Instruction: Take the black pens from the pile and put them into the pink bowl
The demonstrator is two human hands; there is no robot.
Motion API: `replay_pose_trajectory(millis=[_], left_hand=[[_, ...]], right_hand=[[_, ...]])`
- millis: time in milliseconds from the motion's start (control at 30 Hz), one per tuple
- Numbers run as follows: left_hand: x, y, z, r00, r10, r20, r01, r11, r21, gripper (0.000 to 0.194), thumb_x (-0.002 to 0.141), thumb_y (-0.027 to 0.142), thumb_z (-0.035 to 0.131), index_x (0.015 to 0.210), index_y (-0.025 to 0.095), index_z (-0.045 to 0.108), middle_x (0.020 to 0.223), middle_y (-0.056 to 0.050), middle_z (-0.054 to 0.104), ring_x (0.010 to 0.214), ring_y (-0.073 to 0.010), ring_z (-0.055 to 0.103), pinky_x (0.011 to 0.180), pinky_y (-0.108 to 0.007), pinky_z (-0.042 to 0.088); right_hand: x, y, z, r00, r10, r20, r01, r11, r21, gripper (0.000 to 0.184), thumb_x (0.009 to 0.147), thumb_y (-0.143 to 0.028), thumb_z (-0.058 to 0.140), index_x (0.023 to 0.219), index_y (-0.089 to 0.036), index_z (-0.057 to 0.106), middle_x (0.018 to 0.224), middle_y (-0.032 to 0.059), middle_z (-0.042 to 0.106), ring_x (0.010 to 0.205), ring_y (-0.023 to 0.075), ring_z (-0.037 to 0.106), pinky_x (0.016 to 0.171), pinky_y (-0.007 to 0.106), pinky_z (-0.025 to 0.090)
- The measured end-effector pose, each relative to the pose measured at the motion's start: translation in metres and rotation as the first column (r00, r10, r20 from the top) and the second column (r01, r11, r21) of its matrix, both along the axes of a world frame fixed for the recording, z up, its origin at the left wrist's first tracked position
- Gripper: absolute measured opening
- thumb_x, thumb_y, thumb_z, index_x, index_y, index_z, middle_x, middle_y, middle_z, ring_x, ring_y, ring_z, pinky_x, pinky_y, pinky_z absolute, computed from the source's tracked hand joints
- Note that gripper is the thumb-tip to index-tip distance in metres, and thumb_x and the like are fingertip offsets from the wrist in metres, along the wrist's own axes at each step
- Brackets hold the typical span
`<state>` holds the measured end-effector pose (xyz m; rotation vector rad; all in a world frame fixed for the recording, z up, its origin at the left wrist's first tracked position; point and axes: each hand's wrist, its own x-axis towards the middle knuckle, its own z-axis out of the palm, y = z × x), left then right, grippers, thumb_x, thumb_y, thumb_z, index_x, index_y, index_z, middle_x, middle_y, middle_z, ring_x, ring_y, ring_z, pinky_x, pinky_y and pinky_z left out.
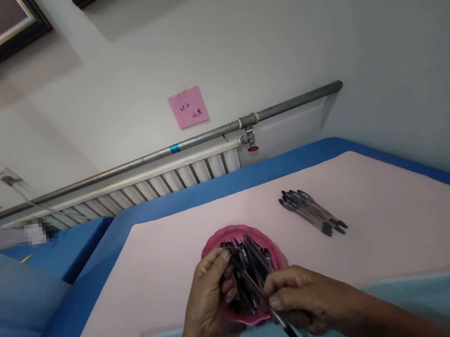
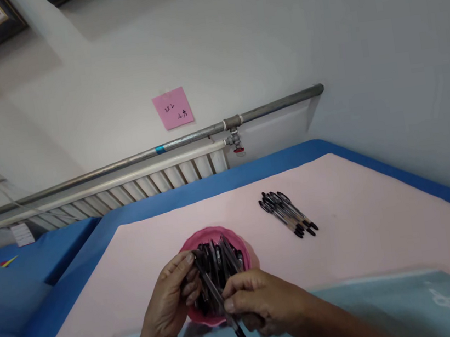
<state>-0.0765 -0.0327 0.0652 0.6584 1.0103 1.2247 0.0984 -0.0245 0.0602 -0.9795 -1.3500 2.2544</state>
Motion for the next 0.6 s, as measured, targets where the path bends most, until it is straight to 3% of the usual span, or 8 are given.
replay_pose_trajectory(millis=[200, 433, 600], left_hand=[[0.0007, -0.0008, -0.0011, 1.000, -0.010, 0.008, 0.010, 1.000, 0.010, 0.027, 0.070, 0.032, 0.068, 0.069, 0.016, 0.046, 0.048, 0.010, 0.034, 0.036, 0.0004, 0.023, 0.034, -0.014, 0.015], [-0.0007, -0.0011, -0.0020, 0.999, -0.040, -0.007, 0.040, 0.999, -0.001, 0.026, 0.070, 0.032, 0.068, 0.071, 0.016, 0.048, 0.048, 0.010, 0.035, 0.036, -0.0001, 0.024, 0.034, -0.014, 0.015], [-0.0016, -0.0002, -0.0026, 0.999, -0.043, -0.011, 0.043, 0.999, -0.004, 0.027, 0.070, 0.032, 0.068, 0.071, 0.016, 0.048, 0.048, 0.010, 0.034, 0.036, -0.0003, 0.024, 0.034, -0.014, 0.015]], right_hand=[[-0.0019, -0.0009, -0.0019, 0.998, 0.024, -0.051, -0.026, 0.999, -0.041, 0.013, 0.068, -0.029, 0.053, 0.076, -0.019, 0.049, 0.059, -0.0040, 0.060, 0.030, 0.0010, 0.026, 0.029, 0.017, 0.011], [-0.0032, -0.0007, -0.0021, 0.997, -0.066, -0.033, 0.065, 0.997, -0.041, 0.015, 0.064, -0.023, 0.059, 0.070, -0.021, 0.045, 0.039, -0.0122, 0.038, 0.031, 0.0023, 0.022, 0.033, 0.018, 0.009], [-0.0038, -0.0014, -0.0014, 0.997, -0.044, -0.059, 0.040, 0.998, -0.053, 0.011, 0.067, -0.028, 0.054, 0.071, -0.019, 0.049, 0.041, -0.0100, 0.043, 0.030, 0.0020, 0.021, 0.032, 0.019, 0.007]])
